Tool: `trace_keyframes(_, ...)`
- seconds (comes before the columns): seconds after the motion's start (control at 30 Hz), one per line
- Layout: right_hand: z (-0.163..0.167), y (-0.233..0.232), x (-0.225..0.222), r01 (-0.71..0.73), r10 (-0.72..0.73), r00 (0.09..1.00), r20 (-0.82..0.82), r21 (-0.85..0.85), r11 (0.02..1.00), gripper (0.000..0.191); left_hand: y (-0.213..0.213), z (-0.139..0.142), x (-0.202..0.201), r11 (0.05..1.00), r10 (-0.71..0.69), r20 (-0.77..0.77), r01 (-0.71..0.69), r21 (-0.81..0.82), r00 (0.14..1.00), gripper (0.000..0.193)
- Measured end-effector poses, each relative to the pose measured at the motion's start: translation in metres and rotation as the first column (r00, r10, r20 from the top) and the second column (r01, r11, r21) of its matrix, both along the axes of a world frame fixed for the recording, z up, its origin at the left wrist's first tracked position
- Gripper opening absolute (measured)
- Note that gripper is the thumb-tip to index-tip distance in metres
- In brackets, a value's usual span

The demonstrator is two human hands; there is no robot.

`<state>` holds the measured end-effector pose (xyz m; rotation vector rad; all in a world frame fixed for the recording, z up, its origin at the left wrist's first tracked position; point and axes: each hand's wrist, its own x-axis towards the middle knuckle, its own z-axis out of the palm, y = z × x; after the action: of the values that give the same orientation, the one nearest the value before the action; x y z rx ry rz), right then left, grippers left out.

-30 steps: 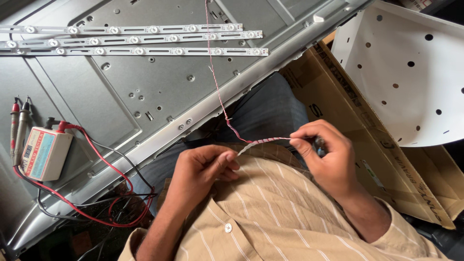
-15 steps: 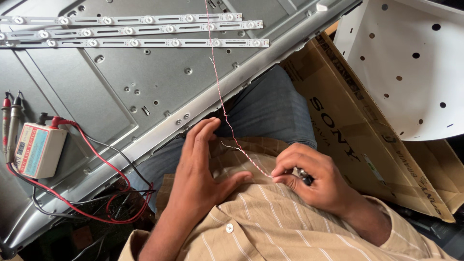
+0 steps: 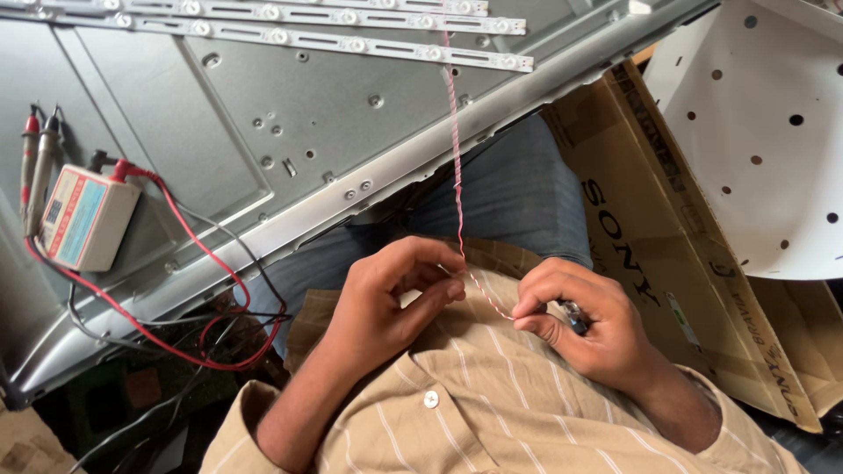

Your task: The person twists and prepares red and white wires, then connects them to LED strips mounted on the back of a disassembled television. Using pliers and a soldering iron, the person secures the connections and tests the setup.

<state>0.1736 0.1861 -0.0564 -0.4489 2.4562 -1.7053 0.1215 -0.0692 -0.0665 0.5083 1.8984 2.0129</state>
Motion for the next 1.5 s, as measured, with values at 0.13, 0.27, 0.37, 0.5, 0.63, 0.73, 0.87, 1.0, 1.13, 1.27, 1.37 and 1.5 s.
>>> trace_keyframes(0.13, -0.003, -0.002, 0.000, 0.055, -0.053, 0.998, -0.035, 0.058, 0.997, 0.012, -0.003, -0.012, 0.003, 0.997, 0.040, 0.283, -0.057, 0.051, 0.958, 0.020)
trace_keyframes(0.27, -0.006, -0.007, -0.004, 0.155, -0.137, 0.984, -0.114, 0.167, 0.974, 0.012, -0.012, -0.019, 0.005, 0.998, 0.065, 0.521, -0.047, -0.047, 0.851, 0.023)
trace_keyframes(0.37, -0.006, -0.012, -0.006, 0.160, -0.138, 0.983, -0.121, 0.201, 0.967, 0.012, -0.017, -0.020, 0.009, 0.994, 0.098, 0.573, -0.054, -0.093, 0.814, 0.020)
trace_keyframes(0.5, -0.003, -0.016, -0.008, 0.123, -0.102, 0.987, -0.122, 0.182, 0.976, 0.017, -0.020, -0.020, 0.015, 0.987, 0.129, 0.502, -0.061, -0.150, 0.855, 0.019)
trace_keyframes(0.63, -0.009, -0.006, -0.013, -0.037, 0.026, 0.978, 0.207, 0.050, 0.998, 0.024, -0.021, -0.024, 0.016, 0.996, 0.042, 0.532, -0.079, 0.048, 0.846, 0.018)
trace_keyframes(0.73, -0.026, -0.006, -0.013, -0.034, 0.073, 0.924, 0.375, -0.110, 0.993, 0.028, -0.020, -0.025, 0.017, 0.992, 0.015, 0.525, -0.077, 0.097, 0.851, 0.018)
trace_keyframes(0.87, -0.037, -0.004, -0.008, 0.071, -0.003, 0.918, 0.396, -0.157, 0.985, 0.034, -0.019, -0.023, 0.018, 0.998, 0.043, 0.472, -0.056, 0.014, 0.880, 0.018)
trace_keyframes(1.0, -0.034, -0.008, -0.008, 0.167, -0.114, 0.928, 0.355, -0.121, 0.979, 0.026, -0.018, -0.016, 0.017, 0.987, 0.087, 0.354, -0.033, -0.157, 0.931, 0.017)
trace_keyframes(1.13, -0.027, -0.012, -0.010, 0.156, -0.139, 0.965, 0.223, -0.061, 0.986, 0.016, -0.016, -0.008, 0.014, 0.970, 0.106, 0.261, -0.042, -0.239, 0.960, 0.016)
trace_keyframes(1.27, -0.023, -0.015, -0.012, 0.164, -0.150, 0.970, 0.190, -0.062, 0.985, 0.014, -0.016, -0.005, 0.013, 0.952, 0.107, 0.238, -0.030, -0.306, 0.965, 0.017)
trace_keyframes(1.37, -0.022, -0.015, -0.012, 0.191, -0.187, 0.972, 0.141, -0.016, 0.981, 0.013, -0.017, -0.007, 0.013, 0.958, 0.114, 0.275, -0.033, -0.285, 0.955, 0.018)
trace_keyframes(1.5, -0.021, -0.015, -0.014, 0.219, -0.221, 0.972, 0.083, 0.028, 0.975, 0.016, -0.018, -0.013, 0.014, 0.988, 0.106, 0.407, -0.052, -0.143, 0.907, 0.020)
